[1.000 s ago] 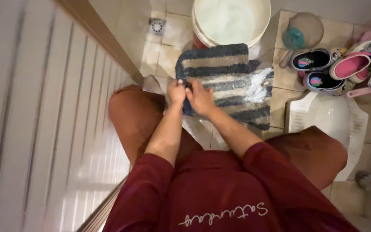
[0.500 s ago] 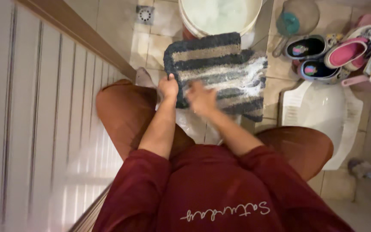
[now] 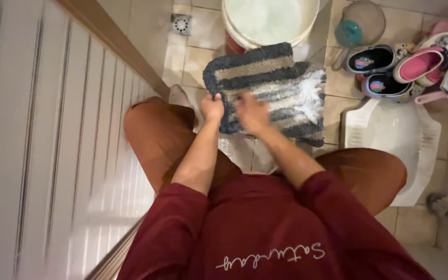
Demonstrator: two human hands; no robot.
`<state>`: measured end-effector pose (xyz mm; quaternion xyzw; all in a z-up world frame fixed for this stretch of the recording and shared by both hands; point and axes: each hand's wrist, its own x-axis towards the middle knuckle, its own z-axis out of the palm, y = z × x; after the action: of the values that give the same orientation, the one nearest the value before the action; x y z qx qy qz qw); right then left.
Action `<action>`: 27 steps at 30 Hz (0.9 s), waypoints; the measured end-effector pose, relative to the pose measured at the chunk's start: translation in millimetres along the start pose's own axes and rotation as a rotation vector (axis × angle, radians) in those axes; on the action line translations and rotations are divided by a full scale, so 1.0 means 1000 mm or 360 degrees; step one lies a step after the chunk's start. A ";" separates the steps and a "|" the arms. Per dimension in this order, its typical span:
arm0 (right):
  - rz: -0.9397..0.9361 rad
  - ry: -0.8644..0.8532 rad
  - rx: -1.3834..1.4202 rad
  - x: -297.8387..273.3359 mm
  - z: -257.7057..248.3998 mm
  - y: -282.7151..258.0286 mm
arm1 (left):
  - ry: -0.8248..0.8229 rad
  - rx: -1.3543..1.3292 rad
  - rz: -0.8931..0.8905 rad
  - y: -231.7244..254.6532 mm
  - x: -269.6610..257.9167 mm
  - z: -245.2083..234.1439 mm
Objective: The person scrubs a white and pink slipper with a brush, rinses it with water from a bucket, and places it on a white plastic rack. Then the person scrubs a striped rug with a brush and rinses it with water.
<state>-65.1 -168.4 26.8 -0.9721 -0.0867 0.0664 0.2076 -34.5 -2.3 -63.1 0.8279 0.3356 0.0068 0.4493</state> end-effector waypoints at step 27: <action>0.0378 0.0490 -0.0298 0.055 -0.031 0.085 | -0.0325 -0.0097 -0.0171 0.000 0.035 -0.012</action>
<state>5.6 -246.2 14.8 -0.9892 0.0553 -0.0674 0.1178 -11.4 26.3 -65.8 0.7912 0.3315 -0.0913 0.5057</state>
